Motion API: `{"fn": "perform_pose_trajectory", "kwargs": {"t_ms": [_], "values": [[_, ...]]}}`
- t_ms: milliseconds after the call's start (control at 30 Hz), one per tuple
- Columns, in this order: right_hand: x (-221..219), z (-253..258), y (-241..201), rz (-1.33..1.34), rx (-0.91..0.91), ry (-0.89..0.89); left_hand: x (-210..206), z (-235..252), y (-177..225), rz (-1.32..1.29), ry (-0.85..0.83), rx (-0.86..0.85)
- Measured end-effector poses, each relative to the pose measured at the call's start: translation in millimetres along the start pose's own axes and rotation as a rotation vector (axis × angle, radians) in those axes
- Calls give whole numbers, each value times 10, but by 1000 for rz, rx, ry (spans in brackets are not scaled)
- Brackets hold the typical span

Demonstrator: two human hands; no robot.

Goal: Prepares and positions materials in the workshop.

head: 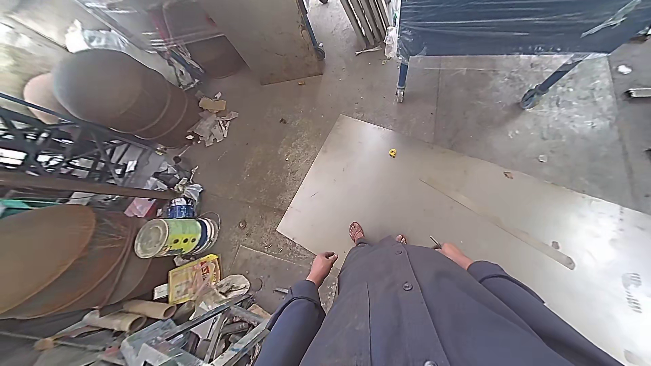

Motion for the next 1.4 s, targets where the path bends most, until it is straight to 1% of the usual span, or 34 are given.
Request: {"fn": "perform_pose_trajectory", "kwargs": {"t_ms": [267,500,933,1400], "values": [[12,67,27,16,34,11,13,-28,6,9,-2,14],[0,82,95,15,21,11,-3,-15,14,36,-10,1],[36,25,47,17,2,3,18,-15,103,56,-11,-7],[41,16,16,10,-4,-9,8,-11,65,20,-10,6]]}}
Point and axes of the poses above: each hand's wrist, its own z-axis towards the middle knuckle, its own x-axis out of the back of the hand, y = z × x, the point moved 8 cm from there along z, towards the middle knuckle, and after that the axes turned 13 degrees about y, right-handed, at the moved point
